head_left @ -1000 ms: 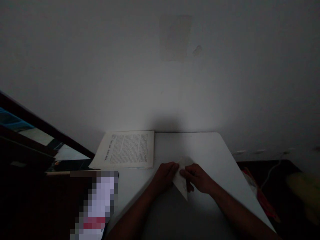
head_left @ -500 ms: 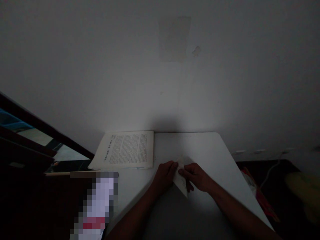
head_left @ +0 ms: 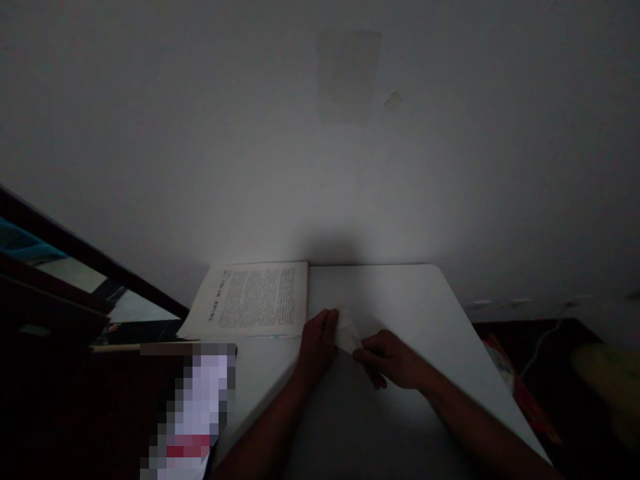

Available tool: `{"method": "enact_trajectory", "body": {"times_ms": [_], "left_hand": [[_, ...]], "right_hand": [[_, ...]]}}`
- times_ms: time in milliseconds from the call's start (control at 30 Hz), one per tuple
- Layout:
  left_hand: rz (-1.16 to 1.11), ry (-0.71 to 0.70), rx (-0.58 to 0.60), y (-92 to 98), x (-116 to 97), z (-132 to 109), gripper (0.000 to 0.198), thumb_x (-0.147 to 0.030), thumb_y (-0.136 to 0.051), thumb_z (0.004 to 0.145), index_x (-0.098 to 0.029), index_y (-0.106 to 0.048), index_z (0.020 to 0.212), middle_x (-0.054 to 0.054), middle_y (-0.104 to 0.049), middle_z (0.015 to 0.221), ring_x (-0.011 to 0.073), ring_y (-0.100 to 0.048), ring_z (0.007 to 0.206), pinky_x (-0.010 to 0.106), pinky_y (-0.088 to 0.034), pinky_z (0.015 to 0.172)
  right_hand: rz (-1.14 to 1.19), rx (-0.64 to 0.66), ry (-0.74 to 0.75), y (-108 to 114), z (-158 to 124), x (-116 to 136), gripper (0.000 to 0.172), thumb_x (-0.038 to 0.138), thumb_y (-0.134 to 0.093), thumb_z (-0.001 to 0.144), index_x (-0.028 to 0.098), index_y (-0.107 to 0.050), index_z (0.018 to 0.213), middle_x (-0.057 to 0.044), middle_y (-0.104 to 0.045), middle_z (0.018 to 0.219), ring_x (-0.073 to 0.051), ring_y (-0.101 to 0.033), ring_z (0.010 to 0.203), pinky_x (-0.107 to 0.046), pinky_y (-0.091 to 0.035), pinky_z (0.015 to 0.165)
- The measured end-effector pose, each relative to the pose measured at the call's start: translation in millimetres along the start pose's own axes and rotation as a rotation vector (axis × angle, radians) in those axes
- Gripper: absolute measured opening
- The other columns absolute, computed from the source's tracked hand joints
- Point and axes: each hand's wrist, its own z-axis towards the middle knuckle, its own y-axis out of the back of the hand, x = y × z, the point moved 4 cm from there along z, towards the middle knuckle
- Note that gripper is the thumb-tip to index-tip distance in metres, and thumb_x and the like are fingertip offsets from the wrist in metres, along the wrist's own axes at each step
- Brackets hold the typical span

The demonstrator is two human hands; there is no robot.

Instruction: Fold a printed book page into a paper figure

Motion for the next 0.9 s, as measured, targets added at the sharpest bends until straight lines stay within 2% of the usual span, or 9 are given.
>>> {"method": "enact_trajectory", "body": {"times_ms": [267,433,567,767,900], "left_hand": [[-0.1,0.056,-0.014,0.1,-0.8,-2.4,0.042,-0.051,-0.037,0.087,-0.018,-0.041,0.062,-0.007,-0.037,0.05,0.0083,-0.04,0.044,0.021,-0.031,0.044],[-0.263,0.183,0.055,-4.7,3.0,-3.0,0.043,-0.057,-0.04,0.084,-0.018,-0.041,0.064,-0.008,-0.036,0.046,0.0071,-0.038,0.035,0.019,-0.029,0.034],[-0.334,0.221,0.097,-8.0,6.7,-3.3,0.044,-0.058,-0.041,0.082,-0.019,-0.042,0.065,-0.008,-0.036,0.043,0.0071,-0.037,0.032,0.019,-0.028,0.032],[-0.231,0.171,0.206,-12.8,4.7,-5.8,0.045,-0.057,-0.04,0.083,-0.017,-0.046,0.064,-0.006,-0.042,0.047,0.0077,-0.042,0.038,0.019,-0.03,0.036],[-0.102,0.099,0.265,-14.4,-2.1,-8.1,0.046,-0.054,-0.039,0.084,-0.015,-0.048,0.06,-0.004,-0.044,0.047,0.0085,-0.044,0.041,0.019,-0.032,0.04]], "right_hand": [[0.024,-0.049,-0.02,3.6,-1.7,-3.3,0.042,0.045,-0.051,0.082,0.017,-0.049,0.05,0.004,-0.049,0.037,-0.007,-0.042,0.031,-0.017,-0.03,0.034],[0.06,-0.104,-0.023,7.1,-1.8,-6.7,0.042,0.043,-0.053,0.081,0.018,-0.047,0.048,0.005,-0.046,0.034,-0.006,-0.039,0.029,-0.017,-0.027,0.033],[0.135,-0.099,0.007,8.0,-1.4,-12.3,0.04,0.044,-0.057,0.079,0.017,-0.049,0.051,0.004,-0.051,0.037,-0.007,-0.042,0.031,-0.018,-0.029,0.034],[0.213,-0.206,0.141,17.6,-0.5,-6.6,0.035,0.046,-0.054,0.081,0.016,-0.056,0.064,0.002,-0.056,0.046,-0.009,-0.05,0.042,-0.021,-0.038,0.045],[0.214,-0.28,0.146,21.9,0.1,-5.2,0.029,0.043,-0.058,0.079,0.017,-0.057,0.068,0.004,-0.055,0.047,-0.009,-0.05,0.043,-0.022,-0.039,0.047]]}}
